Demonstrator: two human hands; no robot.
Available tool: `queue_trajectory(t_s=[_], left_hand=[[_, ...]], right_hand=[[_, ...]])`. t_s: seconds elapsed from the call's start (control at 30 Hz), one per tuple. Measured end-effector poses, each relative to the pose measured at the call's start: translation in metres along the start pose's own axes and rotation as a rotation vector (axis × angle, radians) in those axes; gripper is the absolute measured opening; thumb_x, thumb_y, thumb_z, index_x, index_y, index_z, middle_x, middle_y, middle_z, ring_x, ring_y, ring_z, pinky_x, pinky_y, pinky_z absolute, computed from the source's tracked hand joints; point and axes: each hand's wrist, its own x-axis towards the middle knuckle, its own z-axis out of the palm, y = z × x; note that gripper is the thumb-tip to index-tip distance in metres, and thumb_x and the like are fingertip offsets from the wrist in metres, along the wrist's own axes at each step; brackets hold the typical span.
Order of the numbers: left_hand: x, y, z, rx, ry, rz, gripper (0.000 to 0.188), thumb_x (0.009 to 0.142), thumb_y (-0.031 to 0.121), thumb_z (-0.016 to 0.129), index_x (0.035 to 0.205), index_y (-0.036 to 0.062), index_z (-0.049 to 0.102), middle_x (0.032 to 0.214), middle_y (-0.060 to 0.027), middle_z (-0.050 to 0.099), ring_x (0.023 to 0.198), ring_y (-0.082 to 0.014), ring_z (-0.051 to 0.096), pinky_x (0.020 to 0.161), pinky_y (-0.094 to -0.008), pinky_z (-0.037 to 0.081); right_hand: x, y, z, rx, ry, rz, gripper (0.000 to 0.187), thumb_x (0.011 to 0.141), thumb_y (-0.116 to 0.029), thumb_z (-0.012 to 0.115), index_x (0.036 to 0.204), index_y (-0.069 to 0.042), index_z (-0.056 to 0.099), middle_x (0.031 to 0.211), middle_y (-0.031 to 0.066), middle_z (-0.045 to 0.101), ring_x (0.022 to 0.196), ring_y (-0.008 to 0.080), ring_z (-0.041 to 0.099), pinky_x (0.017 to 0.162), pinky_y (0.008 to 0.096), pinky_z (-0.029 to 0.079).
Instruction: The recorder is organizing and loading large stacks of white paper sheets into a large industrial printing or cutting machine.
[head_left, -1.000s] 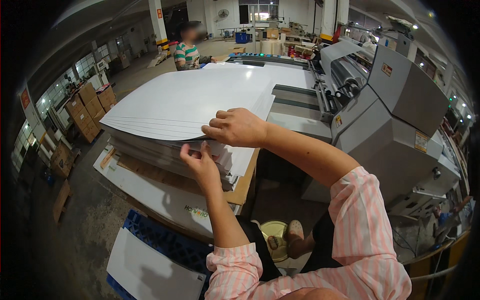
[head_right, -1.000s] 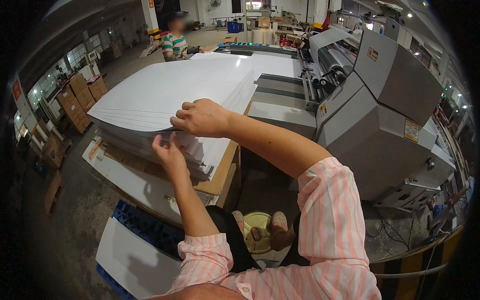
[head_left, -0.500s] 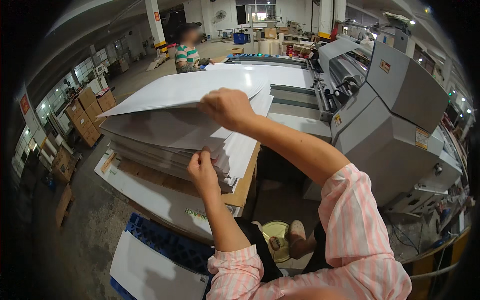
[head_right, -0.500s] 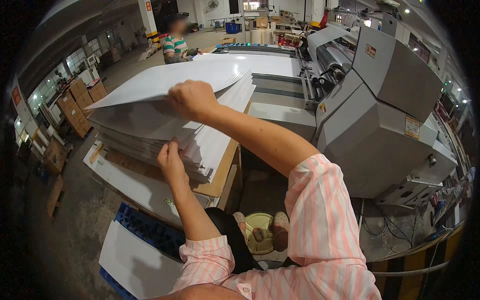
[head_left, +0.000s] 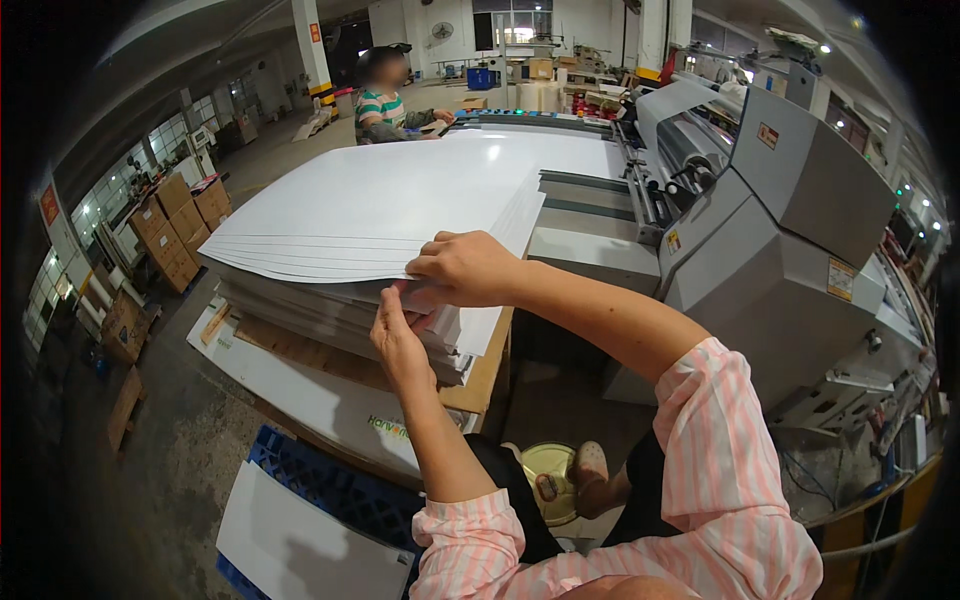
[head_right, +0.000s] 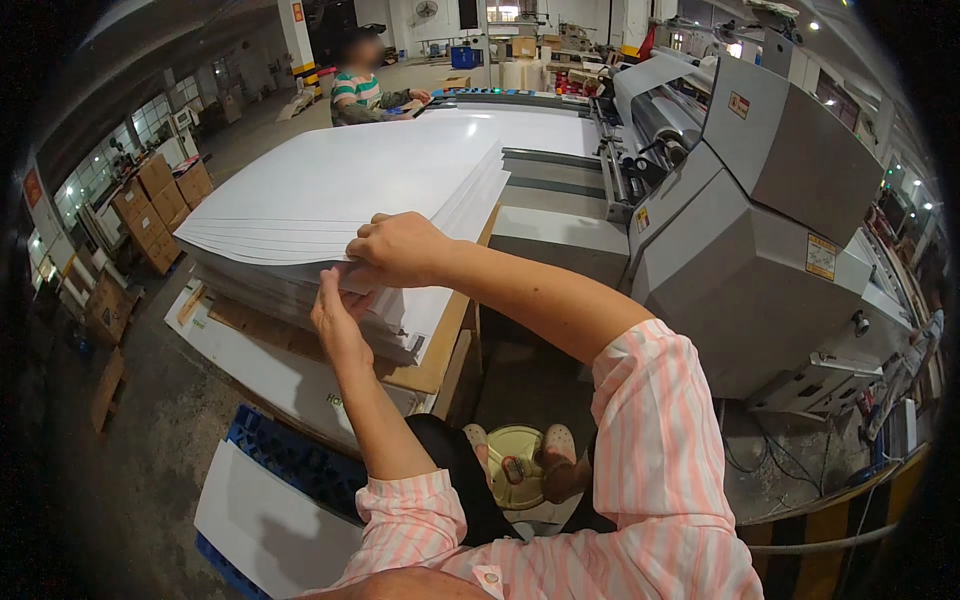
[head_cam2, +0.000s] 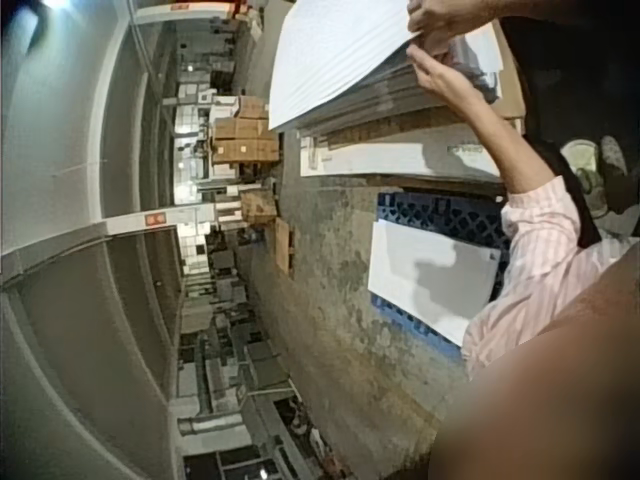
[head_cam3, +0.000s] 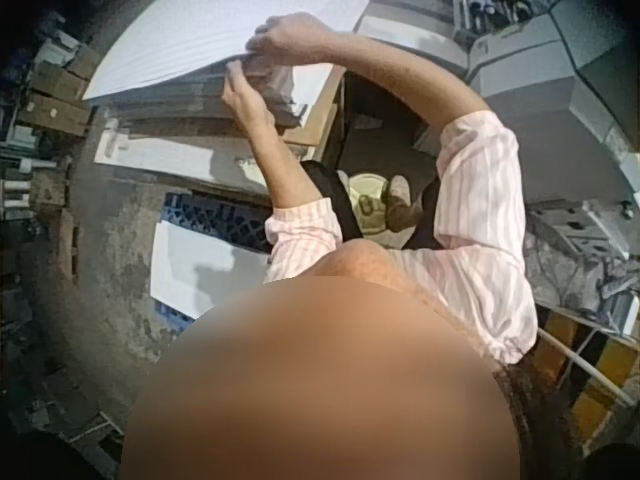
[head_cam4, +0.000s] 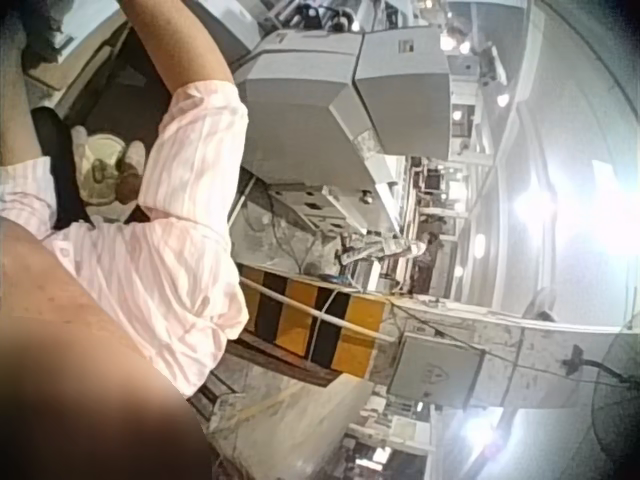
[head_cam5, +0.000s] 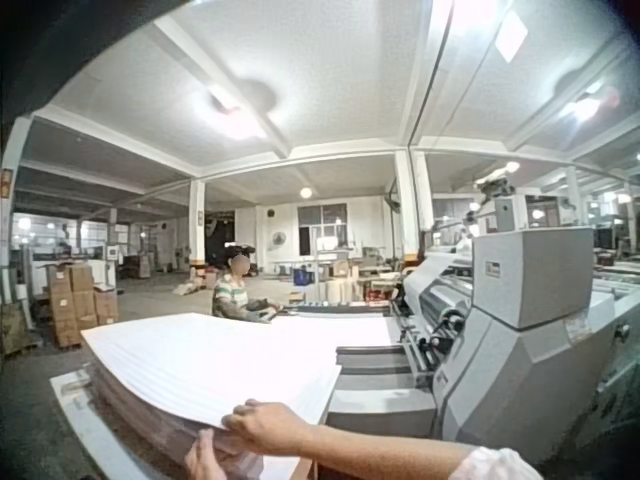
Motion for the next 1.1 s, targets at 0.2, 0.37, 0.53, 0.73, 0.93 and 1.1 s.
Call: queue_trajectory(t_s=[0.2, 0.37, 0.53, 0.73, 0.93, 1.1], left_hand=[[0.0, -0.008, 0.0, 0.395, -0.007, 0.107, 0.021, 0.086, 0.005, 0.049, 0.101, -0.0055, 0.06, 0.086, -0.0081, 0.057, 0.074, -0.0115, 0.052, 0.067, -0.027, 0.05], [0.005, -0.014, -0.005, 0.25, 0.014, 0.08, 0.026, 0.083, 0.002, 0.049, 0.107, -0.0066, 0.055, 0.085, -0.0083, 0.056, 0.072, -0.0128, 0.05, 0.067, -0.027, 0.049], [-0.01, -0.009, 0.014, 0.046, 0.136, 0.149, 0.044, 0.078, -0.002, 0.047, 0.122, -0.0052, 0.041, 0.087, -0.0095, 0.055, 0.072, -0.0133, 0.049, 0.068, -0.0276, 0.047], [-0.006, -0.008, 0.006, -0.013, 0.152, 0.118, 0.039, 0.08, -0.002, 0.049, 0.117, -0.0097, 0.042, 0.09, -0.0109, 0.057, 0.072, -0.0133, 0.051, 0.067, -0.0266, 0.045], [-0.003, -0.015, -0.001, -0.031, 0.107, 0.09, 0.032, 0.083, 0.002, 0.052, 0.112, -0.0091, 0.045, 0.089, -0.0101, 0.057, 0.075, -0.0132, 0.054, 0.066, -0.0251, 0.047], [-0.004, -0.002, -0.006, -0.054, 0.068, 0.075, 0.028, 0.087, 0.011, 0.05, 0.111, -0.0034, 0.054, 0.096, -0.0115, 0.06, 0.079, -0.0171, 0.057, 0.069, -0.0267, 0.048]], right_hand=[[0.039, 0.014, -0.01, 0.111, 0.124, 0.396, 0.026, 0.08, -0.033, 0.055, 0.069, -0.011, 0.061, 0.065, 0.0117, 0.059, 0.061, 0.0341, 0.056, 0.056, 0.0421, 0.045], [0.027, 0.007, -0.01, 0.029, 0.246, 0.244, 0.026, 0.082, -0.03, 0.054, 0.068, -0.009, 0.061, 0.065, 0.0109, 0.059, 0.061, 0.0333, 0.056, 0.055, 0.0414, 0.044], [0.002, 0.006, 0.008, 0.083, -0.01, 0.181, 0.015, 0.08, -0.023, 0.055, 0.082, -0.011, 0.064, 0.074, 0.0085, 0.063, 0.07, 0.029, 0.06, 0.06, 0.0388, 0.047], [0.001, 0.001, 0.009, 0.007, -0.028, 0.174, 0.017, 0.081, -0.022, 0.053, 0.088, -0.012, 0.065, 0.082, 0.0055, 0.064, 0.075, 0.0255, 0.061, 0.061, 0.0372, 0.049], [-0.004, -0.006, 0.017, -0.054, -0.122, 0.18, 0.024, 0.084, -0.031, 0.051, 0.089, -0.011, 0.065, 0.081, 0.0069, 0.063, 0.079, 0.0271, 0.058, 0.064, 0.0354, 0.048], [-0.008, -0.006, 0.014, -0.056, 0.062, -0.035, 0.024, 0.083, -0.035, 0.053, 0.088, -0.014, 0.064, 0.08, 0.0074, 0.062, 0.079, 0.0264, 0.058, 0.064, 0.0368, 0.047]])
